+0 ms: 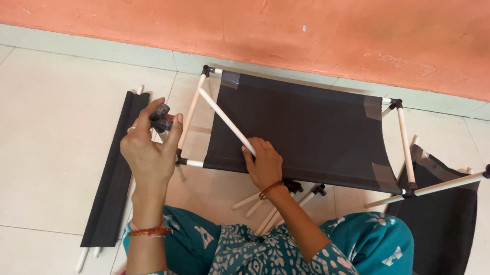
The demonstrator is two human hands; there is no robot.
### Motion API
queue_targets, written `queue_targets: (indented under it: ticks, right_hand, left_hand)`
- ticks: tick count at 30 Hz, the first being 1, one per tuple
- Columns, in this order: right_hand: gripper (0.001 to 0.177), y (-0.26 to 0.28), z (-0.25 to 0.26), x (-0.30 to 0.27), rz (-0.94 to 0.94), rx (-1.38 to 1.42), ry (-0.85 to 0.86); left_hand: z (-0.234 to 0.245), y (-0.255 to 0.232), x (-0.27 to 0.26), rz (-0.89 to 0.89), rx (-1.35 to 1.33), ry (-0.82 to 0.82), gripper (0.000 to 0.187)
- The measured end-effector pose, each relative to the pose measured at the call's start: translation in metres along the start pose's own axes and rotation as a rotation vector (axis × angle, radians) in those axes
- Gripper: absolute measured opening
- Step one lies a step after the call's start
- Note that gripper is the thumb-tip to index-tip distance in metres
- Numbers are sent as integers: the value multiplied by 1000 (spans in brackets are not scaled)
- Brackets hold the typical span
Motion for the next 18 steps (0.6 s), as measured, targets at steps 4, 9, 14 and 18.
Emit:
queue_targets:
  ticks: [4, 9, 14, 18]
  right_hand:
    - [14, -1, -2, 0, -7, 10, 25]
    - [14, -3, 0, 1, -1, -6, 17]
    - [14, -4, -1, -1, -12, -26, 32]
    - [14, -2, 1, -3, 5, -8, 15]
  left_hand:
    - [-1, 5, -3, 33, -77, -73, 48]
    - [0, 2, -6, 69, -25, -139, 49]
    - [1, -4, -9, 102, -48, -187, 49]
    - [1, -5, -11, 127, -40, -218, 47]
Point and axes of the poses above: each hand's wrist, its own x-axis towards the middle knuckle, its own z-axis out of the back of the hand, y = z × x, the point moved 10 cm from there along x, towards the middle knuckle, and after that the axes turned 6 degrees about -x, right-handed, at the moved point
